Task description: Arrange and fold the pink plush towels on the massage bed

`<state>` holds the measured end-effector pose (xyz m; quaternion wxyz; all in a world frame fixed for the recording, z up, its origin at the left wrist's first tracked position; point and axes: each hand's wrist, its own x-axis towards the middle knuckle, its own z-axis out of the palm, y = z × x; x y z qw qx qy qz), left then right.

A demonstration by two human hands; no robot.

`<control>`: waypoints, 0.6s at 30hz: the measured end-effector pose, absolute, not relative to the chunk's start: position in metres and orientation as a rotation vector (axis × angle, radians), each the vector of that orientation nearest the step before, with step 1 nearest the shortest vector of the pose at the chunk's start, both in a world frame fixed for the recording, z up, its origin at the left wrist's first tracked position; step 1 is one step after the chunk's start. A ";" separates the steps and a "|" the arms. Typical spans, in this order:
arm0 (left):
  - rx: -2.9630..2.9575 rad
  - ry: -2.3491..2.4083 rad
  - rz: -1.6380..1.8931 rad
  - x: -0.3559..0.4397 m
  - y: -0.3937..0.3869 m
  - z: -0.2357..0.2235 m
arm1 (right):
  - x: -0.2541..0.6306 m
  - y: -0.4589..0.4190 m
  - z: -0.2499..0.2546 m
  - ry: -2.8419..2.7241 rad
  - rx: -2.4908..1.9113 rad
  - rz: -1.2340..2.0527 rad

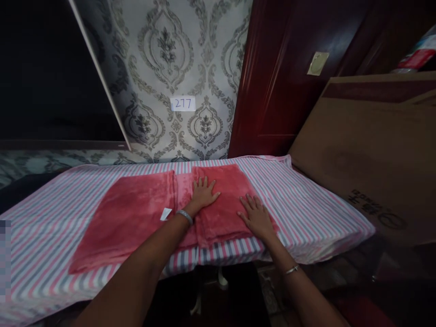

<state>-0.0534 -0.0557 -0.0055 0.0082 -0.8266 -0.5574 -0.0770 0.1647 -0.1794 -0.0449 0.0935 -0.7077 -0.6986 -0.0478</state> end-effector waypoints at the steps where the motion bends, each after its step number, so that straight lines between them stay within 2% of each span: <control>1: -2.603 -1.762 -0.225 -0.053 -0.055 -0.003 | 0.165 -0.179 -0.041 -2.079 -2.114 -0.133; 6: -2.667 -1.883 -0.207 -0.054 -0.044 0.019 | 0.154 -0.180 -0.013 -2.116 -2.171 -0.007; 10: -2.590 -1.898 -0.291 -0.063 -0.024 0.032 | 0.111 -0.186 0.005 -2.207 -1.962 -0.018; 14: -2.587 -1.978 -0.238 -0.075 -0.010 0.023 | 0.068 -0.193 -0.009 -2.356 -1.709 0.126; 18: -2.622 -2.062 -0.224 -0.080 -0.006 0.005 | 0.059 -0.195 -0.032 -2.357 -1.652 0.195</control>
